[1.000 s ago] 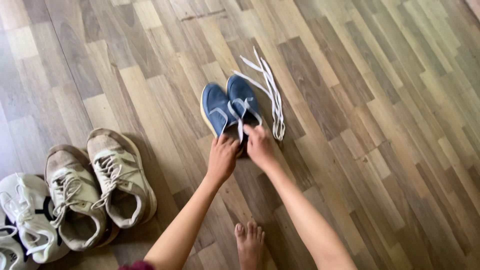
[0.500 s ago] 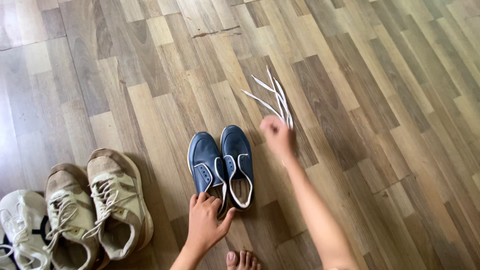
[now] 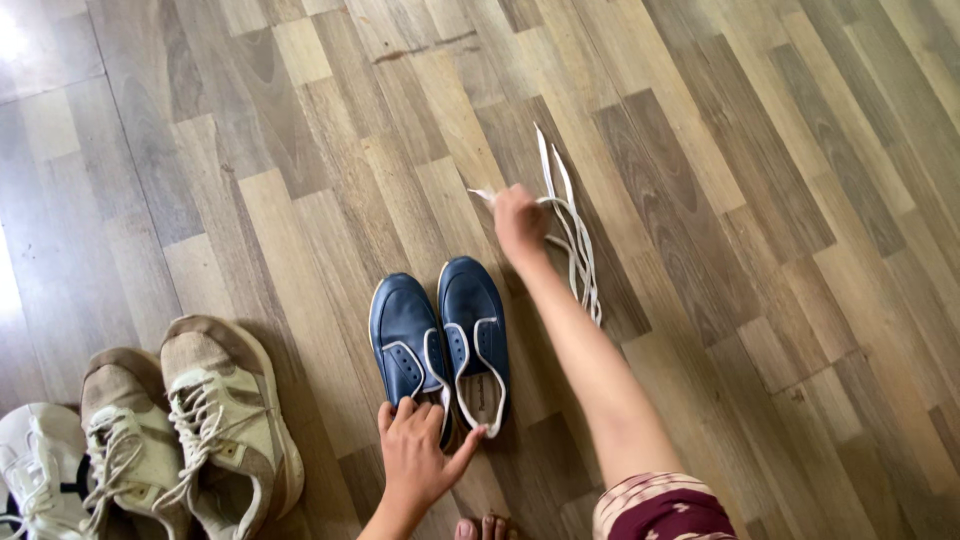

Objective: The person laces a pair of beige sneakers and then a pair of blue sneakers. They thread the laces through the eyelets and tie knots on each shoe, finishing with the blue pair.

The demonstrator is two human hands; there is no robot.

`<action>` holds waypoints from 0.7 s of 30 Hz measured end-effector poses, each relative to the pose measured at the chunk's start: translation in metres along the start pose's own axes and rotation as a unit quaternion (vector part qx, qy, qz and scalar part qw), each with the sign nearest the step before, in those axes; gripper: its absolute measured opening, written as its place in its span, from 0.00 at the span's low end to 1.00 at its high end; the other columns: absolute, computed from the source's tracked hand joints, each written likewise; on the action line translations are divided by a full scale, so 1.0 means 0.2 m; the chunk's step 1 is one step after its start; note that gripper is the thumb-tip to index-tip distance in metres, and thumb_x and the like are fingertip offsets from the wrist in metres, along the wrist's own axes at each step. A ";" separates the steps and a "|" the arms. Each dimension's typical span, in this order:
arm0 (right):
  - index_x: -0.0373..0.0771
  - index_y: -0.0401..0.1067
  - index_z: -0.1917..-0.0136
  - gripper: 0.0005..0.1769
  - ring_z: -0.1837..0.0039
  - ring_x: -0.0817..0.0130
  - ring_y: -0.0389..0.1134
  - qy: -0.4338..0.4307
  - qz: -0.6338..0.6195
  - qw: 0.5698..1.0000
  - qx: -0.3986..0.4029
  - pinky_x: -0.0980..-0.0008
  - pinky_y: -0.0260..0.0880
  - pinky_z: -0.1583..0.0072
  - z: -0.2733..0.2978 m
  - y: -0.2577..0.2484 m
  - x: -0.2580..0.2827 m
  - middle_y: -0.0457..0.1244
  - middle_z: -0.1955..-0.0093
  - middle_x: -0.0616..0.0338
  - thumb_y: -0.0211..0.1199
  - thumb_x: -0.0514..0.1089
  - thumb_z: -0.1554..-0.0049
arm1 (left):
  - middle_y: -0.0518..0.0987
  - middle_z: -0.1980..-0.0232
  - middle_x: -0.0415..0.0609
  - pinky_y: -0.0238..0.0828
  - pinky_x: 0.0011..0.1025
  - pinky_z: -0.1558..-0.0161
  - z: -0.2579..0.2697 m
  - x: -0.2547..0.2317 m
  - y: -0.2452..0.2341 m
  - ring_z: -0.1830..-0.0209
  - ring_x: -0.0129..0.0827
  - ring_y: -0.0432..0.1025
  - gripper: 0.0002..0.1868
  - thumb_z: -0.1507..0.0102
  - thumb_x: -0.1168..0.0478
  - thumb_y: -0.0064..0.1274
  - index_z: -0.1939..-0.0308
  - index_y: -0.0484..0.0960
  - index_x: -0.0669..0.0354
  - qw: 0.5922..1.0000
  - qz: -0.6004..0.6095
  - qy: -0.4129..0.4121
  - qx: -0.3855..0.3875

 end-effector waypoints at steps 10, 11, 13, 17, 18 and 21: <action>0.38 0.74 0.54 0.06 0.66 0.77 0.64 -0.026 -0.379 0.896 -0.231 0.75 0.62 0.64 -0.29 -2.00 0.26 0.71 0.58 0.55 0.64 0.32 0.34 | 0.72 0.78 0.50 0.57 0.46 0.51 0.02 0.00 0.01 0.68 0.44 0.65 0.30 0.44 0.38 0.59 0.82 0.71 0.59 1.000 -0.012 0.019 -0.013; 0.35 0.72 0.50 0.06 0.64 0.73 0.66 -0.055 -0.444 0.869 -0.209 0.73 0.64 0.62 -0.25 -2.14 0.32 0.71 0.54 0.51 0.65 0.32 0.30 | 0.72 0.77 0.51 0.57 0.46 0.51 0.04 0.00 0.00 0.68 0.44 0.66 0.29 0.44 0.38 0.58 0.82 0.71 0.59 0.999 -0.013 0.025 -0.025; 0.30 0.71 0.46 0.03 0.60 0.65 0.68 -0.066 -0.515 0.831 -0.198 0.69 0.67 0.56 -0.18 -2.34 0.42 0.68 0.53 0.48 0.61 0.30 0.27 | 0.73 0.77 0.51 0.57 0.46 0.51 0.05 0.00 -0.01 0.68 0.44 0.66 0.29 0.43 0.38 0.57 0.82 0.72 0.59 0.998 -0.011 0.040 -0.046; 0.28 0.71 0.42 0.02 0.52 0.59 0.72 -0.139 -0.485 0.837 -0.213 0.64 0.74 0.48 -0.07 -2.51 0.57 0.68 0.51 0.46 0.58 0.30 0.25 | 0.73 0.78 0.51 0.57 0.46 0.49 0.05 0.01 0.00 0.69 0.43 0.66 0.31 0.41 0.36 0.56 0.83 0.73 0.60 0.998 -0.018 0.039 -0.036; 0.29 0.70 0.42 0.02 0.51 0.58 0.73 -0.161 -0.474 0.839 -0.211 0.64 0.75 0.47 -0.04 -2.53 0.59 0.68 0.50 0.46 0.57 0.30 0.25 | 0.73 0.79 0.51 0.58 0.46 0.48 0.05 0.01 0.00 0.69 0.43 0.66 0.32 0.41 0.36 0.56 0.84 0.73 0.60 0.999 -0.025 0.030 -0.023; 0.31 0.69 0.41 0.02 0.49 0.58 0.74 -0.211 -0.485 0.828 -0.188 0.62 0.77 0.47 0.04 -2.54 0.61 0.68 0.49 0.48 0.57 0.30 0.27 | 0.73 0.80 0.50 0.58 0.45 0.47 0.06 0.01 0.00 0.69 0.42 0.66 0.32 0.41 0.35 0.56 0.84 0.73 0.60 0.999 -0.022 0.033 -0.033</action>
Point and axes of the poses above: each hand's wrist, its own z-axis away from the middle knuckle, its own y-axis out of the palm, x = y × z, the point moved 3 cm from there along -z, towards the middle knuckle
